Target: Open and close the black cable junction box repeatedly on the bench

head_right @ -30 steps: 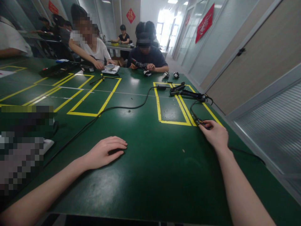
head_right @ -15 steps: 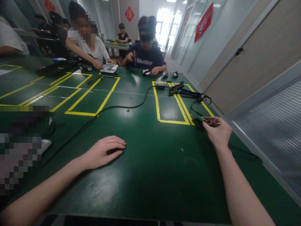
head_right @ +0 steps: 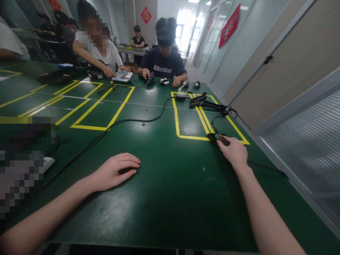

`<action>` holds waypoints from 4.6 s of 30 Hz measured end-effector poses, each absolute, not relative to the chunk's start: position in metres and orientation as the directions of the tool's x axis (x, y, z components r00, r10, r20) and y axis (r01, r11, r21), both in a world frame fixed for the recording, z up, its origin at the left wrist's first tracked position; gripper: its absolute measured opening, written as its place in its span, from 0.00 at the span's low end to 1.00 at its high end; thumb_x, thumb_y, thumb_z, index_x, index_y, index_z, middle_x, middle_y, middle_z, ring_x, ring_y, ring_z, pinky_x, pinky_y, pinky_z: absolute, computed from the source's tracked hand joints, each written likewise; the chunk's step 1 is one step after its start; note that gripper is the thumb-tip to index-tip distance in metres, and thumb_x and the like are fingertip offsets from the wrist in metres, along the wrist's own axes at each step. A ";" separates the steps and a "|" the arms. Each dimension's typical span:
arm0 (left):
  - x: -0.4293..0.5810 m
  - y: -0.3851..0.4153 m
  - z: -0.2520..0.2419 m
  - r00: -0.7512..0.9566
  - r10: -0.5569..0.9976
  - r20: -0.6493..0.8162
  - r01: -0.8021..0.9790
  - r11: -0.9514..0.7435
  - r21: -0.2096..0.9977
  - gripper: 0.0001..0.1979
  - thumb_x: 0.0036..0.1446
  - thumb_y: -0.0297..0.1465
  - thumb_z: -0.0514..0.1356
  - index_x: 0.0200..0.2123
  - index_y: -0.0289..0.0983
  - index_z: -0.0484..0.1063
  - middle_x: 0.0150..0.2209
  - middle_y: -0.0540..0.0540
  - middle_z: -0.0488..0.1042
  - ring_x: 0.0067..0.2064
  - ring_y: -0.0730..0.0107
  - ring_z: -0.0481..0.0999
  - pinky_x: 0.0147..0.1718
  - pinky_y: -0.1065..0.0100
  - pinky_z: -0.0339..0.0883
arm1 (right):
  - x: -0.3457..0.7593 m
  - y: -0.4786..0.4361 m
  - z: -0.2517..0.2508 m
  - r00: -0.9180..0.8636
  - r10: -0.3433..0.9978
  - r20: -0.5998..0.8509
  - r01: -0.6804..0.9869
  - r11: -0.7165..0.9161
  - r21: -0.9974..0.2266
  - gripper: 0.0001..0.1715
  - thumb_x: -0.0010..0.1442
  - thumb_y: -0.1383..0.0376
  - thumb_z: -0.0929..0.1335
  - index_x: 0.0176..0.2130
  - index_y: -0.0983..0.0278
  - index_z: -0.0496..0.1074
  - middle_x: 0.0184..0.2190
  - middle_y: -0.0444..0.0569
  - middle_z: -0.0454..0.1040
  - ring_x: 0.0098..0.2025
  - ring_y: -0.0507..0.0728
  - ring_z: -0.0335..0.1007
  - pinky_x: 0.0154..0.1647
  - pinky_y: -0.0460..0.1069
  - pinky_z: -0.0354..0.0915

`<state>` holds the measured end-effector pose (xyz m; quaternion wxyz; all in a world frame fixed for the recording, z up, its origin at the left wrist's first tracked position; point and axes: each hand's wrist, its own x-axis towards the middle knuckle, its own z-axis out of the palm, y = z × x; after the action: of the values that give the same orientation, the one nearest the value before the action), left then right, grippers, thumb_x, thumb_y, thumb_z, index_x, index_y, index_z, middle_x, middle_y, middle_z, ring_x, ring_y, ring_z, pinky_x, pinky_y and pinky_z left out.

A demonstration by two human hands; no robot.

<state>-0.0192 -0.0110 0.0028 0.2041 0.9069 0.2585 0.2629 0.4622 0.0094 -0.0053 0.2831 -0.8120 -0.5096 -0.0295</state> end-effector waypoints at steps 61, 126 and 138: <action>-0.022 -0.016 0.001 0.746 0.612 0.262 0.472 -0.764 0.440 0.29 0.63 0.48 0.67 0.61 0.40 0.74 0.64 0.36 0.72 0.63 0.52 0.75 0.61 0.54 0.70 | 0.273 -0.049 0.000 -0.752 0.591 0.292 0.563 0.806 -0.182 0.22 0.75 0.58 0.64 0.63 0.62 0.72 0.61 0.54 0.77 0.52 0.59 0.82 0.42 0.49 0.78; -0.024 -0.019 0.020 0.604 0.793 0.084 0.698 -0.577 0.424 0.38 0.56 0.52 0.68 0.66 0.43 0.70 0.52 0.42 0.83 0.45 0.55 0.85 0.41 0.64 0.76 | 0.274 -0.049 -0.006 -0.604 0.722 0.337 0.650 0.691 -0.316 0.38 0.66 0.55 0.72 0.70 0.59 0.64 0.65 0.58 0.72 0.61 0.64 0.76 0.58 0.59 0.76; -0.026 -0.015 0.024 0.580 0.798 0.165 0.681 -0.586 0.440 0.17 0.69 0.44 0.55 0.45 0.39 0.75 0.31 0.50 0.78 0.29 0.69 0.76 0.28 0.71 0.64 | 0.291 -0.043 0.005 -0.557 0.741 0.375 0.673 0.667 -0.319 0.18 0.72 0.59 0.64 0.56 0.63 0.74 0.47 0.55 0.80 0.42 0.58 0.80 0.39 0.51 0.75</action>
<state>-0.0264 -0.0151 0.0238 0.1671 0.8729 0.4234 0.1755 0.2909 -0.0430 0.0050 0.2451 -0.4021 -0.8795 0.0695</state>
